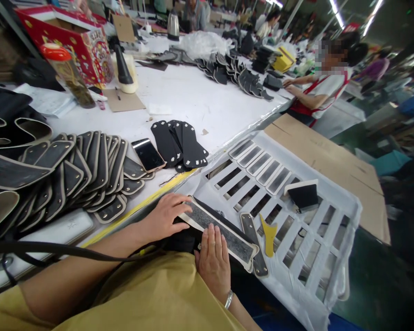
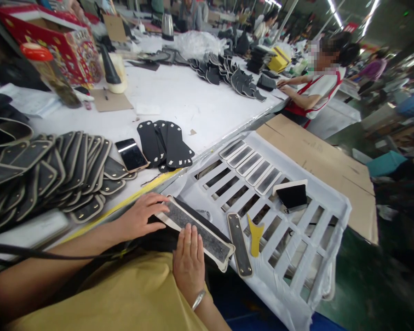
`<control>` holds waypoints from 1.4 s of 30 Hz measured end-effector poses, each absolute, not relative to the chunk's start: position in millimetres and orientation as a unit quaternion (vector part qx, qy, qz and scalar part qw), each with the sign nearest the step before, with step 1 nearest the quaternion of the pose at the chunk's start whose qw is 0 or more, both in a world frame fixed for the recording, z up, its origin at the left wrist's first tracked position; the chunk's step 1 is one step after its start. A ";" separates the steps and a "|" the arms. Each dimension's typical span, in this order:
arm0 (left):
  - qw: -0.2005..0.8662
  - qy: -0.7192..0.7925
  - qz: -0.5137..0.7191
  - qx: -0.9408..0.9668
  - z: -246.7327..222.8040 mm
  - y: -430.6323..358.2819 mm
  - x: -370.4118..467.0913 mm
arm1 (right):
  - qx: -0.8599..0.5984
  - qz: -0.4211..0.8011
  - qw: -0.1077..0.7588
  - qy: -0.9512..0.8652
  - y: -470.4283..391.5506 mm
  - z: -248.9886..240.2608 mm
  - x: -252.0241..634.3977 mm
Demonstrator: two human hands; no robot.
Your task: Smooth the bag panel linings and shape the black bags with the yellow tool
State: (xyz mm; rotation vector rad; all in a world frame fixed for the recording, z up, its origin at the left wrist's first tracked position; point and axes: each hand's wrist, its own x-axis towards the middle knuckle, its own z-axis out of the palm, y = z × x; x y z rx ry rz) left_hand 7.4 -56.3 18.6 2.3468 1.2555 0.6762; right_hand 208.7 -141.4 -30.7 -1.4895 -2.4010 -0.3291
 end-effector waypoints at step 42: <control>0.316 0.429 0.342 0.774 -13.4 -40.2 -24.2 | -0.503 -0.067 0.107 -0.855 -106.8 -28.3 165.3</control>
